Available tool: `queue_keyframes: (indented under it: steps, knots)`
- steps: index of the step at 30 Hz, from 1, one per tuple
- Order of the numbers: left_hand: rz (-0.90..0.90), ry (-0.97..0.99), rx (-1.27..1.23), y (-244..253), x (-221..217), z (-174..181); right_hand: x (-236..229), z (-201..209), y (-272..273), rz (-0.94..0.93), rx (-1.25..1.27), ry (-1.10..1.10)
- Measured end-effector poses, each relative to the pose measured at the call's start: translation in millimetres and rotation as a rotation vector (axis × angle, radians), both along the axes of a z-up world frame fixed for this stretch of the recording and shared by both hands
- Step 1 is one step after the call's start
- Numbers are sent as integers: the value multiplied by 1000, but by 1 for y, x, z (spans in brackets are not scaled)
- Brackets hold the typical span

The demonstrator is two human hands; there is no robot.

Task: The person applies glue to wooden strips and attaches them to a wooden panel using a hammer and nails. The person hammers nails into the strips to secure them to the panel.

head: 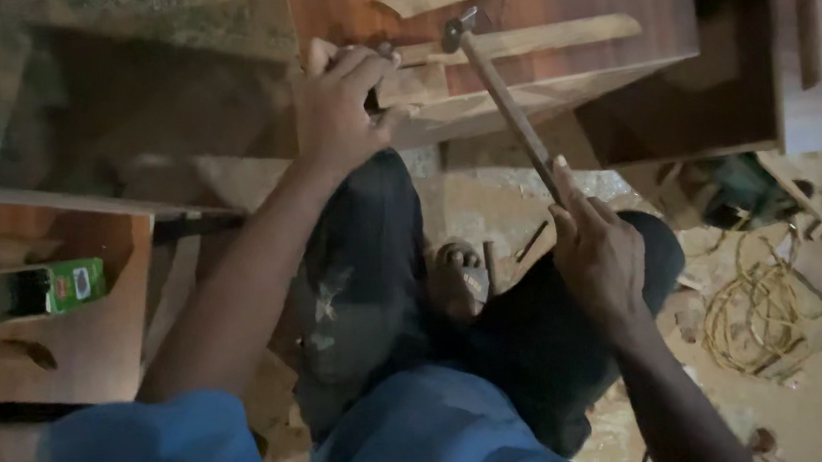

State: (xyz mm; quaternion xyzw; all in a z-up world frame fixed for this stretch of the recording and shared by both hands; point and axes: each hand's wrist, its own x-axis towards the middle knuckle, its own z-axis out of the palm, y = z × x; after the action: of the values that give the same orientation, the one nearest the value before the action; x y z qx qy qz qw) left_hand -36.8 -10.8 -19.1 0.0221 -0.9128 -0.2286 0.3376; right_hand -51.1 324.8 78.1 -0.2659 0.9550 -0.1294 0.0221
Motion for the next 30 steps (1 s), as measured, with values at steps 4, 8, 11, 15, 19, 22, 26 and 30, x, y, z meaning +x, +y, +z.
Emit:
queue_keyframes:
  steps: [4,8,11,15,19,22,26,30]
  knots:
    - [-79,-25,120,2,1,3,25,3,18,-58,-217,56]
    - [-12,-34,-6,8,-1,8,58,-8,60,-247,-300,73]
    - [-70,-85,4,13,5,10,86,-20,88,-385,-553,-157]
    - [-49,-3,-227,11,5,21,102,-25,104,-615,-1056,-424]
    - [-101,0,-275,9,7,24,102,-32,128,-656,-982,-317]
    - [-148,-95,-174,8,3,26,88,-56,168,-707,-763,-255]
    - [-179,-109,-94,11,-3,30,72,-137,226,-792,-626,-334]
    - [-169,-151,-128,12,-2,37,89,-232,242,-790,-785,-665]
